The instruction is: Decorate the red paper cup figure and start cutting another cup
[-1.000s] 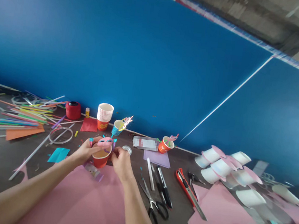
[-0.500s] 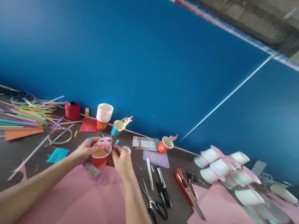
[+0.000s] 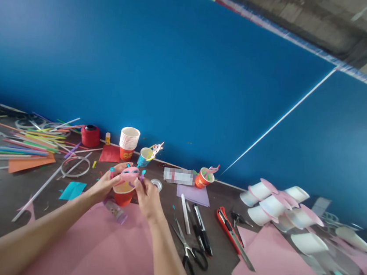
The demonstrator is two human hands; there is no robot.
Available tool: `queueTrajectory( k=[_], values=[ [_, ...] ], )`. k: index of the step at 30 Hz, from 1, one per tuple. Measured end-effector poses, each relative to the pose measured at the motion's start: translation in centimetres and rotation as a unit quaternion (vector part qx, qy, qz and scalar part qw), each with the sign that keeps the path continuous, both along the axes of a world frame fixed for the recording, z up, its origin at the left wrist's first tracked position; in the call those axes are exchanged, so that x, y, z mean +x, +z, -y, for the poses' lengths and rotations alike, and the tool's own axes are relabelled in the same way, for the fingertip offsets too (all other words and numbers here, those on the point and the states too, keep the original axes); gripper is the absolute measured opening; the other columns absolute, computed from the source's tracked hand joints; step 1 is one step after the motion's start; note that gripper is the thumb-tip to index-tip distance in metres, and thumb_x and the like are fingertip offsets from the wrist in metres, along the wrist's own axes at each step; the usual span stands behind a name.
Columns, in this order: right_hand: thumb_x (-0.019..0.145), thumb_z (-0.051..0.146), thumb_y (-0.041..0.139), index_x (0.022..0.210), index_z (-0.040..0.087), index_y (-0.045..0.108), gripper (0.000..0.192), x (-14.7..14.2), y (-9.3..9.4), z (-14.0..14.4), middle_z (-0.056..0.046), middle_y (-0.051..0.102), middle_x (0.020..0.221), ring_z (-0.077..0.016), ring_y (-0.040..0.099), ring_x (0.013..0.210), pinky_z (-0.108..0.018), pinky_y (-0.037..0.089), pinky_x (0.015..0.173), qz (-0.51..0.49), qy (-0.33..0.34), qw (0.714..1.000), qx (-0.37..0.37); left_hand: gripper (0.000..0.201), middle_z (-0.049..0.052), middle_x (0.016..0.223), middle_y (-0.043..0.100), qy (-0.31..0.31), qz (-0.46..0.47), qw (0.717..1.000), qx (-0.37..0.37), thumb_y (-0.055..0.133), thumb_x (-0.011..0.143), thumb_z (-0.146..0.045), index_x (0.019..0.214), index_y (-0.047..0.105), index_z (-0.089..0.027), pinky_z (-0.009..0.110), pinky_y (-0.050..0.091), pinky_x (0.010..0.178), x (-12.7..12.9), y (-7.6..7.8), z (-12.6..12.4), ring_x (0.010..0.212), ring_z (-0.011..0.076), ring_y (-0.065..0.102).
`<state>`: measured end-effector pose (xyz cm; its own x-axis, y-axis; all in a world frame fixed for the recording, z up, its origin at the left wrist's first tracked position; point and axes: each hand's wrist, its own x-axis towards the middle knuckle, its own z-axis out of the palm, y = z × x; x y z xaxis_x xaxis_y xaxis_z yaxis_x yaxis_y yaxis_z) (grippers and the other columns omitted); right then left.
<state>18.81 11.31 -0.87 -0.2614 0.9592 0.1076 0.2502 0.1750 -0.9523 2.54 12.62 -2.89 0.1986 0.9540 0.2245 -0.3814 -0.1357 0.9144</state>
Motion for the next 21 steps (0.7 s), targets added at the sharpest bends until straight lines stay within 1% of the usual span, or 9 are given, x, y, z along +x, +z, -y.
queueTrajectory(
  k=[3, 6, 9, 13, 16, 19, 21],
  values=[
    [0.075, 0.041, 0.054, 0.092, 0.015, 0.06, 0.031, 0.1, -0.7, -0.2, -0.002, 0.061, 0.067, -0.0143, 0.056, 0.058, -0.022, 0.044, 0.053, 0.062, -0.044, 0.996, 0.04, 0.065, 0.012, 0.107, 0.058, -0.019, -0.008, 1.0, 0.015, 0.061, 0.07, -0.045, 0.125, 0.039, -0.018, 0.038, 0.042, 0.085, -0.1, 0.1, 0.1, 0.104, 0.0295, 0.053],
    [0.074, 0.035, 0.054, 0.086, 0.015, 0.062, 0.025, 0.1, -1.3, -0.6, -0.002, 0.061, 0.065, -0.0143, 0.055, 0.058, -0.022, 0.043, 0.054, 0.08, -0.071, 0.993, 0.054, 0.067, 0.01, 0.102, 0.058, -0.009, -0.03, 0.999, 0.022, 0.062, 0.069, -0.043, 0.126, 0.039, -0.018, 0.036, 0.041, 0.086, -0.1, 0.3, 0.2, 0.103, 0.028, 0.053],
    [0.073, 0.033, 0.052, 0.082, 0.016, 0.065, 0.023, 0.2, -1.2, -0.8, -0.002, 0.062, 0.066, -0.0137, 0.055, 0.057, -0.022, 0.042, 0.053, 0.033, -0.092, 0.995, 0.021, 0.066, 0.009, 0.104, 0.057, -0.006, -0.066, 0.998, 0.008, 0.065, 0.067, -0.037, 0.126, 0.04, -0.02, 0.033, 0.044, 0.082, -0.1, 0.5, 0.2, 0.1, 0.0252, 0.053],
    [0.071, 0.034, 0.051, 0.075, 0.014, 0.064, 0.025, 0.5, -0.6, -1.1, 0.0, 0.058, 0.054, -0.0118, 0.05, 0.042, -0.022, 0.039, 0.041, -0.022, -0.146, 0.988, -0.044, 0.068, 0.008, 0.11, 0.053, -0.031, -0.089, 0.996, -0.005, 0.073, 0.059, -0.028, 0.121, 0.043, -0.024, 0.03, 0.046, 0.077, -0.2, 0.5, 0.0, 0.096, 0.0222, 0.055],
    [0.07, 0.035, 0.05, 0.073, 0.014, 0.063, 0.025, 0.9, 0.0, -1.2, 0.001, 0.053, 0.048, -0.0119, 0.048, 0.037, -0.022, 0.038, 0.036, -0.042, -0.171, 0.983, -0.058, 0.056, 0.007, 0.106, 0.055, -0.02, -0.098, 0.995, 0.003, 0.073, 0.06, -0.025, 0.111, 0.05, -0.021, 0.03, 0.046, 0.077, -0.1, 0.3, -0.2, 0.092, 0.0202, 0.056],
    [0.069, 0.034, 0.05, 0.074, 0.014, 0.063, 0.024, 1.1, 0.4, -1.2, 0.002, 0.051, 0.046, -0.0123, 0.048, 0.035, -0.023, 0.04, 0.035, -0.064, -0.184, 0.978, -0.068, 0.036, 0.006, 0.094, 0.058, 0.031, -0.128, 0.991, 0.026, 0.071, 0.062, -0.027, 0.094, 0.058, -0.016, 0.028, 0.046, 0.073, 0.1, 0.0, -0.5, 0.081, 0.0173, 0.057],
    [0.069, 0.034, 0.05, 0.075, 0.015, 0.063, 0.023, 1.2, 0.6, -1.2, 0.002, 0.051, 0.045, -0.0123, 0.048, 0.035, -0.023, 0.04, 0.036, -0.076, -0.19, 0.976, -0.072, 0.027, 0.005, 0.086, 0.059, 0.064, -0.146, 0.987, 0.032, 0.07, 0.063, -0.029, 0.083, 0.06, -0.015, 0.026, 0.046, 0.068, 0.3, -0.2, -0.6, 0.073, 0.0153, 0.057]
  ],
)
